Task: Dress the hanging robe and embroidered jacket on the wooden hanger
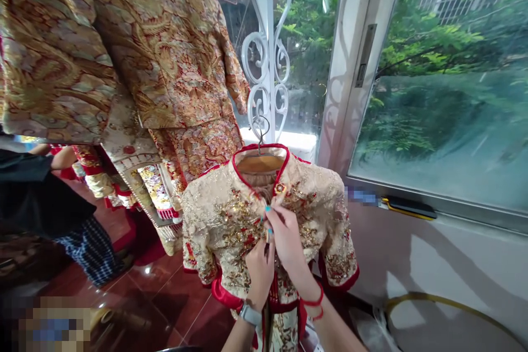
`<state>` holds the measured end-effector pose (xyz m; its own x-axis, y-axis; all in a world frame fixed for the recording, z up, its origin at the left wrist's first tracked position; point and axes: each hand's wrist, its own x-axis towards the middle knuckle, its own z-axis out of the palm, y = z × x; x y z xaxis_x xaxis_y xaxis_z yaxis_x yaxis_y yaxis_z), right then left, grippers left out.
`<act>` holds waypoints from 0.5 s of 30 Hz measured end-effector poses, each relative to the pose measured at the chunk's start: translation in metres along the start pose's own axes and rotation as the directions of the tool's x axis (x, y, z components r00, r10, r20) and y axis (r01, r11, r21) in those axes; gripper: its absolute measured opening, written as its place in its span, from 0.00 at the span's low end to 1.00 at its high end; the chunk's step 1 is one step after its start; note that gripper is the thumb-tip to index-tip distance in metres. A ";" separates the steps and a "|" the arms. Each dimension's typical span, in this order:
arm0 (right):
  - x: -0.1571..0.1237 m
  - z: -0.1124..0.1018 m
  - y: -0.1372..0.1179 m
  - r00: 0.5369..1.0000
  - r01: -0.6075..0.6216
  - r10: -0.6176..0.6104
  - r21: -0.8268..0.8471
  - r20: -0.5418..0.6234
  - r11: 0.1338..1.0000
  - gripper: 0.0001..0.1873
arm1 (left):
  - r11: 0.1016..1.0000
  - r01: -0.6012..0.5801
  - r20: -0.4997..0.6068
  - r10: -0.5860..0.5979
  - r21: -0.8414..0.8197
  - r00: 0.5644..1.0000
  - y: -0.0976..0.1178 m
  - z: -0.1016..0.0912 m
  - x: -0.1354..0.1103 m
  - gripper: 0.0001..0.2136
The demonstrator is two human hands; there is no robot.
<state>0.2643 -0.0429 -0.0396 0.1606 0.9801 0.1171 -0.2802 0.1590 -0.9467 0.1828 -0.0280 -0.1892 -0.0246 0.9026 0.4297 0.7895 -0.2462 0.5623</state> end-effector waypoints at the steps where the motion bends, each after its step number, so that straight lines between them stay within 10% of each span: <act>1: 0.009 0.005 -0.013 1.000 0.020 -0.020 -0.006 -0.011 1.000 0.20 | 1.000 0.011 0.005 -0.011 -0.013 1.000 0.003 0.000 0.003 0.14; 5: 0.027 0.013 -0.039 0.998 0.067 -0.067 -0.063 0.000 0.996 0.20 | 0.991 0.072 0.051 -0.067 -0.110 0.996 0.012 -0.012 0.010 0.15; 9: 0.028 -0.038 -0.041 0.968 0.230 -0.249 -0.364 -0.007 0.903 0.23 | 0.935 0.048 0.190 0.020 -0.350 0.982 -0.015 -0.060 0.007 0.17; 11: 0.034 -0.086 -0.041 0.842 0.312 -0.503 -0.584 -0.196 0.749 0.22 | 0.896 0.081 0.049 -0.066 -0.437 0.997 -0.048 -0.099 0.013 0.20; 13: 0.047 -0.133 -0.040 0.669 0.292 -0.696 -0.769 -0.260 0.568 0.26 | 0.899 0.086 -0.310 -0.236 -0.428 0.921 -0.084 -0.138 0.031 0.19; 15: 0.066 -0.167 -0.034 0.723 0.323 -0.666 -0.763 -0.182 0.559 0.31 | 0.933 0.045 -0.461 -0.218 -0.356 0.861 -0.114 -0.166 0.058 0.24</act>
<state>0.4424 -0.0032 -0.0494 0.4748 0.5813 0.6608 0.6175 0.3149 -0.7208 -0.0103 -0.0059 -0.1106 -0.4755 0.6677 0.5728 0.5171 -0.3146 0.7960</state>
